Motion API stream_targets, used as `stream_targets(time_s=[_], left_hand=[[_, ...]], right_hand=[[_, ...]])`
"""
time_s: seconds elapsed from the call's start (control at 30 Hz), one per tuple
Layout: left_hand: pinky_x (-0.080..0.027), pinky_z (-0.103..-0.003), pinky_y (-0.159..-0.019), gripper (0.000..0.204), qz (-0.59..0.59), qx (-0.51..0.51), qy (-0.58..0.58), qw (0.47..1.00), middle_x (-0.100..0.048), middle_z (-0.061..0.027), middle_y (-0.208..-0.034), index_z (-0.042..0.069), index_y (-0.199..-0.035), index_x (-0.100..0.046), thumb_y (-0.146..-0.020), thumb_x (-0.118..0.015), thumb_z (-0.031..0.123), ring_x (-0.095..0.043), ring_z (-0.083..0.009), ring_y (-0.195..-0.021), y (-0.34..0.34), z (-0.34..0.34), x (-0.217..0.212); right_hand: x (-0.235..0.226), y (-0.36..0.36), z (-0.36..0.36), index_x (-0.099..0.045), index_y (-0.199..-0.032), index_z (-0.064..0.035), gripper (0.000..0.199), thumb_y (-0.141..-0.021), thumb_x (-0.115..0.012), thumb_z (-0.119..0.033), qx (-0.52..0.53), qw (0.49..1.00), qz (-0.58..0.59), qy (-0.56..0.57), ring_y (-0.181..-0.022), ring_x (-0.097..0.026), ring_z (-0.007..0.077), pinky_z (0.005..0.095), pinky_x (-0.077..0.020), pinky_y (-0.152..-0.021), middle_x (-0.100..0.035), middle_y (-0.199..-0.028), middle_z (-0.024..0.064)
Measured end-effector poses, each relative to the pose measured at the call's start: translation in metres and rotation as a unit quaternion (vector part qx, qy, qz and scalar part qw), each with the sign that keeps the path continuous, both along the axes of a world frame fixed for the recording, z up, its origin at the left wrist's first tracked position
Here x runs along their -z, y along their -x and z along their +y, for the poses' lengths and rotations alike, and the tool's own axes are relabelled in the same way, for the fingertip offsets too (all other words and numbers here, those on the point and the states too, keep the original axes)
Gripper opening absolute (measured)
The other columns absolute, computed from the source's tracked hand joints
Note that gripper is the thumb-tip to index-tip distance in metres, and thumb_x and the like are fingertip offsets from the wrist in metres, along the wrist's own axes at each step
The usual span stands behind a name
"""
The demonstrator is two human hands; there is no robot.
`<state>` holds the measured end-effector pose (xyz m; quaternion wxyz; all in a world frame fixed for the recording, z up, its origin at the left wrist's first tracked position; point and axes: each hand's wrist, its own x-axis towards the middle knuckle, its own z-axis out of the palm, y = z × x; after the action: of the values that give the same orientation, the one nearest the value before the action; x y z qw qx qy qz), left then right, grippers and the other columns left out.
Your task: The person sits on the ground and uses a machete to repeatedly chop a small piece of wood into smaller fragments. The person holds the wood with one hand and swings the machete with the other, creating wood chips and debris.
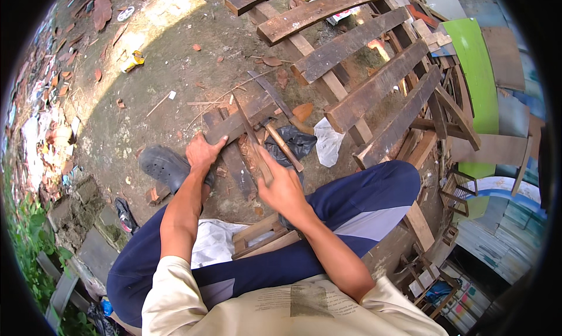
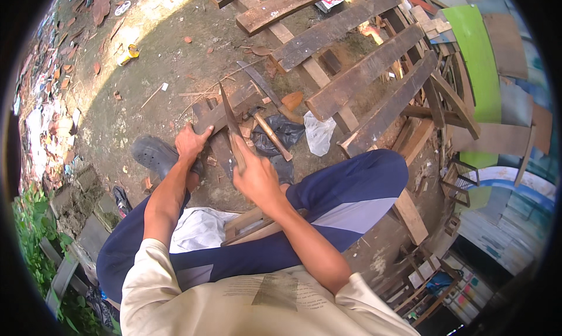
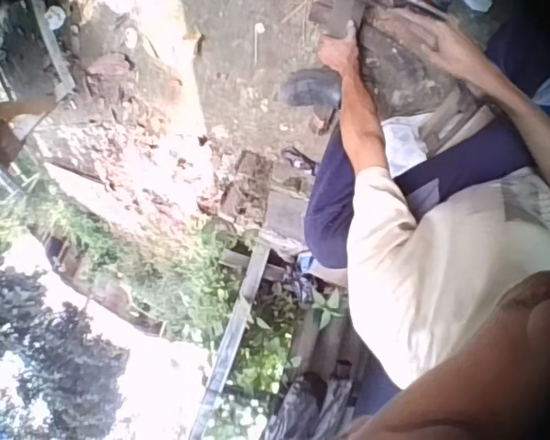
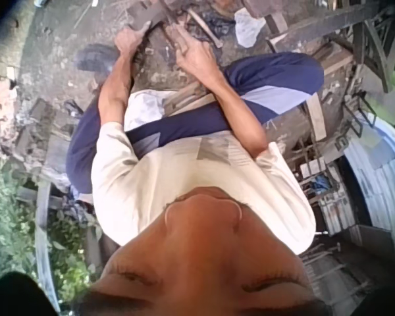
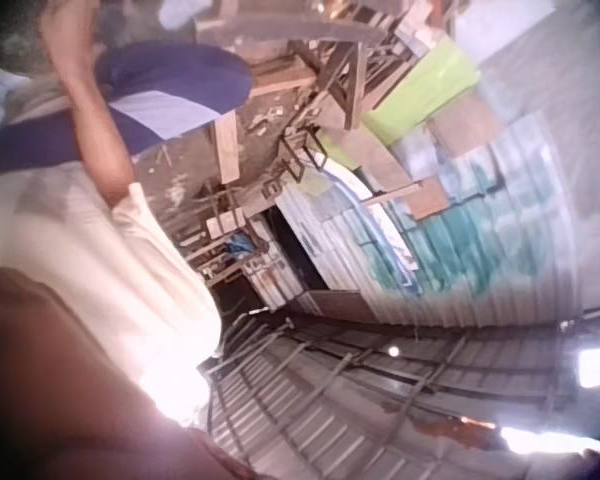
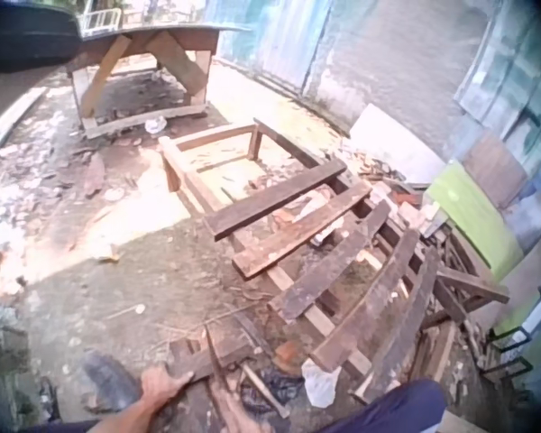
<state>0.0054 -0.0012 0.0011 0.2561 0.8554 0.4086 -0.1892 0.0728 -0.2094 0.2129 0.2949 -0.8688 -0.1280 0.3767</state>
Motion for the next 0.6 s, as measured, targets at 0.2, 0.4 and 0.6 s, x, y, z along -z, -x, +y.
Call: stream_targets(time_s=[0.2,0.4,0.6], left_hand=[[-0.051,-0.047,-0.098,0.098,-0.026,0.007,-0.018,0.999,-0.073,-0.0261,-0.109,-0.008,-0.113,-0.068,-0.073,-0.070,0.081,-0.070,-0.0402,-0.108,0.002,0.006,0.003],[-0.050,-0.047,-0.100,0.103,-0.033,0.008,0.010,0.999,-0.073,-0.0243,-0.113,-0.007,-0.117,-0.067,-0.071,-0.069,0.085,-0.069,-0.0382,-0.109,0.000,0.004,0.002],[-0.046,-0.046,-0.107,0.105,-0.045,0.006,0.004,0.999,-0.072,-0.0251,-0.115,-0.007,-0.123,-0.065,-0.071,-0.070,0.084,-0.069,-0.0365,-0.111,0.010,0.002,0.009]], right_hand=[[-0.051,0.030,-0.055,-0.046,-0.156,-0.0107,0.077,-0.082,-0.067,-0.004,0.012,0.996,-0.018,-0.084,-0.120,-0.065,0.0429,0.0458,-0.0569,-0.096,-0.067,-0.133,0.0260],[0.050,-0.025,0.029,-0.054,-0.149,-0.0041,0.063,-0.087,-0.065,-0.007,0.011,0.993,-0.104,-0.046,-0.114,-0.071,0.0394,0.0394,-0.0529,-0.098,-0.071,-0.119,0.0311],[-0.073,0.039,-0.052,-0.051,-0.151,0.0010,0.068,-0.083,-0.055,0.007,0.035,0.994,-0.028,-0.097,-0.125,-0.067,0.0272,0.0345,-0.0497,-0.106,-0.069,-0.133,0.0251]])
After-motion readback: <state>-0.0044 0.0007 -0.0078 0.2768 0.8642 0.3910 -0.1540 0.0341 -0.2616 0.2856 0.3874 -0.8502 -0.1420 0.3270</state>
